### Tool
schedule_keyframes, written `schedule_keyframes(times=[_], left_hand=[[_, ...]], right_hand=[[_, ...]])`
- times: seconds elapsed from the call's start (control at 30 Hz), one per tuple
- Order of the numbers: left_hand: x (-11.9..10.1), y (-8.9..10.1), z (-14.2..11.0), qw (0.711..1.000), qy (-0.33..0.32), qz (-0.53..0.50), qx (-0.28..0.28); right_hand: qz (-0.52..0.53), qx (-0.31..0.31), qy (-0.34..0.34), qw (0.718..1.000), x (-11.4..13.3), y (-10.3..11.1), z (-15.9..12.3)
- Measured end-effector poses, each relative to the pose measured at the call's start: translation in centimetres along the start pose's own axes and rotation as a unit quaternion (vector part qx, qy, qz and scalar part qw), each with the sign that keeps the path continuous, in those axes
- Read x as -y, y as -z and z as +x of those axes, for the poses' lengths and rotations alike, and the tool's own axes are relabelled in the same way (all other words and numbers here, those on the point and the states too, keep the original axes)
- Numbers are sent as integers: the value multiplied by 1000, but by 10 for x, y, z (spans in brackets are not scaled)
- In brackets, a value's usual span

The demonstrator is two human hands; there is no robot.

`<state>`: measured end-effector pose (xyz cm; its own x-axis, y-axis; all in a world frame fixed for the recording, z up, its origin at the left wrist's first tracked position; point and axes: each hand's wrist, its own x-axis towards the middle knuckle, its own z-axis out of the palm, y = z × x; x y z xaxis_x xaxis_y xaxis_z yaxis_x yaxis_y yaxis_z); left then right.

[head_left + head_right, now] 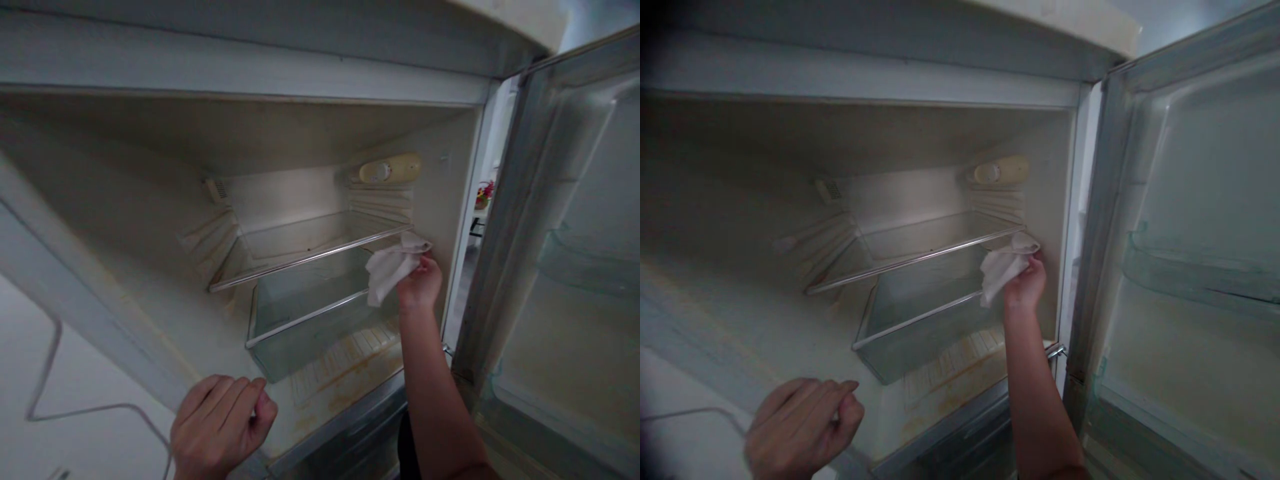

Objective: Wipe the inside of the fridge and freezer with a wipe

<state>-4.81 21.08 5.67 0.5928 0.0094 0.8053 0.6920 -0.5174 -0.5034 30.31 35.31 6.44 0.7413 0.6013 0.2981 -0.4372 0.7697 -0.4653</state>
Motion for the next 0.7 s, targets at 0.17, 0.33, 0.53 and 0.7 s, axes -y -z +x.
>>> schedule_keyframes(times=[0.17, 0.33, 0.53, 0.7], left_hand=[[0, -2, -2, 1000, -3, -9, -2], [0, -2, -5, 1000, 4, -14, 1], [-2, -5, -10, 1000, 7, -20, 9], [-3, -5, -9, 1000, 8, -17, 8]], right_hand=[[45, -58, 98, 992, 13, 15, -42], [-372, -11, 223, 901, -2, 33, -39], [-636, 300, 314, 638, -26, 63, 23], [-618, 403, 294, 608, -46, 52, 60]])
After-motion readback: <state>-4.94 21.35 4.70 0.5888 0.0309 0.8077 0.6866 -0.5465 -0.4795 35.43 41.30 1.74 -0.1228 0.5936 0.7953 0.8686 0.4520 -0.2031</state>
